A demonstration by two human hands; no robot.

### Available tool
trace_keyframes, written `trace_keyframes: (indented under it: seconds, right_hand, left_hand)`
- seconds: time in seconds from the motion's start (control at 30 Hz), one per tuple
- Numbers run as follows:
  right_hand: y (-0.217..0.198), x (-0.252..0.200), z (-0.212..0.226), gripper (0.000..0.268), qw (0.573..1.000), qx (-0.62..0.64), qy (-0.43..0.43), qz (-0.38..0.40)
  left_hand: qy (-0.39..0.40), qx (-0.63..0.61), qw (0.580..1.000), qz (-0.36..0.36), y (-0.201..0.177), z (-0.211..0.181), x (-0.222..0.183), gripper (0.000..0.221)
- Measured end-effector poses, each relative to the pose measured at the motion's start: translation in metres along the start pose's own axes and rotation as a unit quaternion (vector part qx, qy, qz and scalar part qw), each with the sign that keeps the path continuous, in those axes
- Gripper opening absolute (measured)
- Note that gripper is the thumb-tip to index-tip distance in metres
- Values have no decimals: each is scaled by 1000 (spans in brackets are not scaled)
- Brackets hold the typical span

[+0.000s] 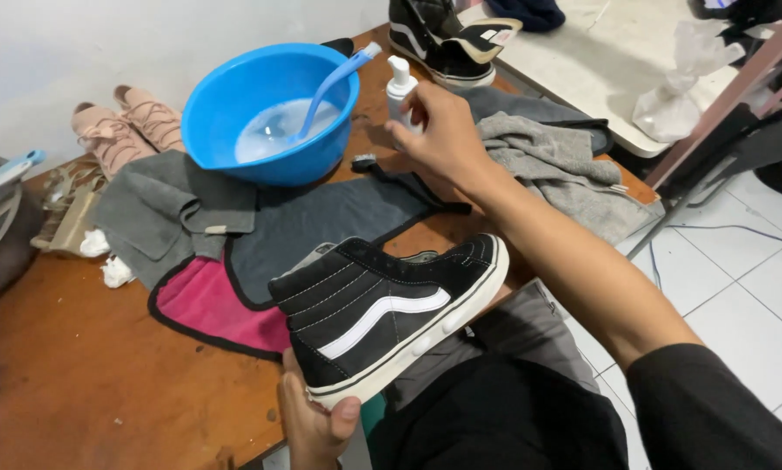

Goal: Scrubbing the white rubber sole edge of a black high-top sneaker using a brush and cleaning solution

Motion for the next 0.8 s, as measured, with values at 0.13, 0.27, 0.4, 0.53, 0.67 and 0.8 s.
trace_keyframes:
  seconds: [0.13,0.27,0.4,0.53,0.67,0.8]
  right_hand:
    - [50,-34,4,39,929,-153,105,320]
    - [67,-44,-23,38,888,-162,169,395]
    - [56,-35,-29,27,898,-161,112,394]
    - [-21,-30,12,16,936,-17,94,339]
    - [-120,-50,-6,19,886,353,258,152]
    - [-169,-118,-5,54,842,503,90,174]
  left_hand:
    - [3,9,1000,-7,-4,-8,0,118]
    - [83,-28,996,-21,-10,-38,11,106]
    - [104,40,993,-46,-4,-14,-5,117]
    - [119,25,992,-45,-2,-17,-10,103]
    - [95,-22,993,-72,-5,-15,-6,81]
    - [-65,-47,995,-51,-6,-5,0,84]
Point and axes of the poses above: each hand's wrist, its own x-axis towards the middle knuckle, its own y-axis out of the palm, z = x × y, the point moved 9 cm from there along x, towards the middle knuckle, and after that the axes turned 12 degrees about y, right-handed, at the moved point
